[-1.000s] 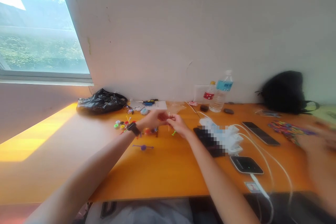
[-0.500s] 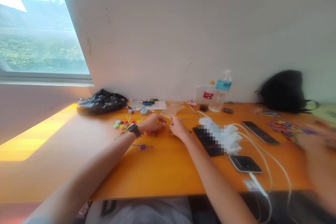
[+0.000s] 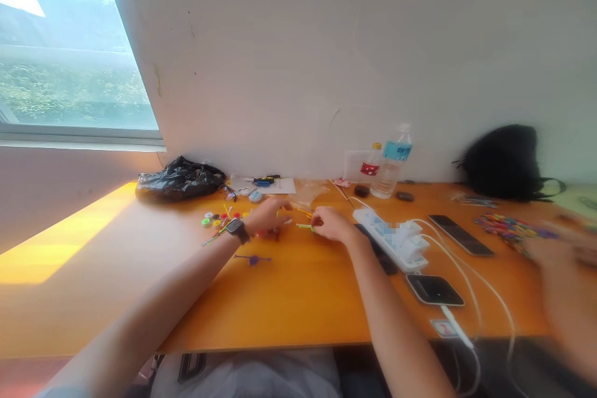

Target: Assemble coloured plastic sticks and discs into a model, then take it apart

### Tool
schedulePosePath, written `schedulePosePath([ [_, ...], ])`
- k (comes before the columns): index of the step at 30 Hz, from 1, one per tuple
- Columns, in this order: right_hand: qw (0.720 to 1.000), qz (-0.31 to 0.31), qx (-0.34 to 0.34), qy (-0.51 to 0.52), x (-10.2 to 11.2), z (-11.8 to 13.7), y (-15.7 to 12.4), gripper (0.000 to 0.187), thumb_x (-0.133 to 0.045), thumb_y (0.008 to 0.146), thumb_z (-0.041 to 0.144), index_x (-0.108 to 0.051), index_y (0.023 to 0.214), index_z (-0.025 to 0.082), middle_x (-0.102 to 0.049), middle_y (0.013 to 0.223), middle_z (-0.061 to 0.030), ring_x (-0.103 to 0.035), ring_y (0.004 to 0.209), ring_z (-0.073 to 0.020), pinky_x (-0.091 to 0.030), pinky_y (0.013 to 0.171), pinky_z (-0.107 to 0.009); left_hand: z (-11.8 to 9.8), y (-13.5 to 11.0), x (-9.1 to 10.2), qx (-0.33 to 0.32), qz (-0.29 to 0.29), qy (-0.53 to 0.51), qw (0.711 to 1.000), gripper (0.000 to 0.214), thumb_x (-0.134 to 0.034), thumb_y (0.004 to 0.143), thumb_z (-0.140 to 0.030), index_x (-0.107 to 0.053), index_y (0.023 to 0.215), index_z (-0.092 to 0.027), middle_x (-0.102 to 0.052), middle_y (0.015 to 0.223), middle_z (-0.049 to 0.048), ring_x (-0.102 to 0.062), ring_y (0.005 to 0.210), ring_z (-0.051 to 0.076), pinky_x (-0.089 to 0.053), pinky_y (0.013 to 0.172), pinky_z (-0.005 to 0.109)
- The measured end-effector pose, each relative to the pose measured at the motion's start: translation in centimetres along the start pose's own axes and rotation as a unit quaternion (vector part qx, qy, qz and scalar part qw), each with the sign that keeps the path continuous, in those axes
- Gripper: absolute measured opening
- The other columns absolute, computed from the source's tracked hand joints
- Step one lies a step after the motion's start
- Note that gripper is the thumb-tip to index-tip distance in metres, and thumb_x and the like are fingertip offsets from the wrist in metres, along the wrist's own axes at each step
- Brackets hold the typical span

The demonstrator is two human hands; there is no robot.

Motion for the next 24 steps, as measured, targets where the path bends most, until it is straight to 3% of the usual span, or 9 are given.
schedulePosePath([
  [6, 0.999, 0.033, -0.019, 0.033, -0.8, -0.2, 0.1, 0.014, -0.072, 0.077, 0.021, -0.076, 0.091, 0.022, -0.077, 0.091, -0.0048, -0.068, 0.080, -0.0205, -0.046, 0.068, -0.027, -1.0, 0.7, 1.3, -0.015, -0.018, -0.038, 0.999, 0.013, -0.067, 0.089, -0.028, -0.075, 0.094, -0.020, -0.077, 0.097, 0.0043, -0.068, 0.090, 0.021, -0.052, 0.084, 0.031],
  [10, 0.992, -0.016, -0.011, 0.127, -0.3, 0.8, 0.2, 0.012, -0.071, 0.078, 0.028, -0.072, 0.083, 0.018, -0.072, 0.077, -0.0037, -0.063, 0.070, -0.0178, -0.047, 0.064, -0.027, -2.0, 0.9, 2.0, -0.023, 0.007, -0.082, 0.996, 0.011, -0.068, 0.089, -0.027, -0.074, 0.087, -0.018, -0.076, 0.088, 0.0040, -0.069, 0.081, 0.018, -0.052, 0.077, 0.029],
  [13, 0.966, -0.061, -0.011, 0.250, 0.1, 1.8, 0.3, 0.021, -0.075, 0.075, 0.037, -0.067, 0.081, 0.018, -0.070, 0.074, -0.0030, -0.062, 0.067, -0.0173, -0.048, 0.060, -0.027, -2.8, 1.0, 2.3, -0.032, 0.014, -0.145, 0.989, 0.024, -0.078, 0.085, -0.036, -0.070, 0.097, -0.017, -0.076, 0.090, 0.0058, -0.070, 0.081, 0.018, -0.054, 0.073, 0.028],
  [17, 0.913, -0.073, -0.044, 0.398, 0.2, 2.9, 0.3, 0.027, -0.079, 0.070, 0.039, -0.062, 0.080, 0.021, -0.067, 0.069, -0.0006, -0.061, 0.061, -0.0164, -0.048, 0.056, -0.027, -3.8, 1.2, 2.2, -0.036, 0.016, -0.256, 0.966, 0.050, -0.085, 0.079, -0.040, -0.060, 0.116, -0.017, -0.075, 0.102, 0.0100, -0.073, 0.091, 0.020, -0.058, 0.076, 0.029],
  [21, 0.872, -0.082, -0.048, 0.479, -0.2, 3.5, 0.6, 0.025, -0.075, 0.069, 0.037, -0.059, 0.080, 0.021, -0.063, 0.067, 0.0013, -0.056, 0.056, -0.0136, -0.046, 0.054, -0.027, -4.7, 1.2, 1.7, -0.051, 0.026, -0.292, 0.955, 0.045, -0.086, 0.078, -0.033, -0.059, 0.111, -0.017, -0.074, 0.093, 0.0066, -0.073, 0.087, 0.018, -0.058, 0.077, 0.029],
  [24, 0.874, -0.074, -0.027, 0.480, -0.8, 3.8, 0.8, 0.025, -0.071, 0.071, 0.038, -0.055, 0.081, 0.022, -0.056, 0.065, 0.0041, -0.049, 0.053, -0.0109, -0.039, 0.052, -0.024, -4.7, 1.1, 1.5, -0.047, 0.017, -0.296, 0.954, 0.035, -0.083, 0.078, -0.029, -0.061, 0.100, -0.016, -0.072, 0.083, 0.0035, -0.071, 0.077, 0.015, -0.056, 0.071, 0.026],
])
Point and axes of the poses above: each hand's wrist, its own y-axis towards the middle knuckle, its own x-axis out of the back of the hand, z = x × y, the point moved 2 cm from there along y, towards the middle knuckle
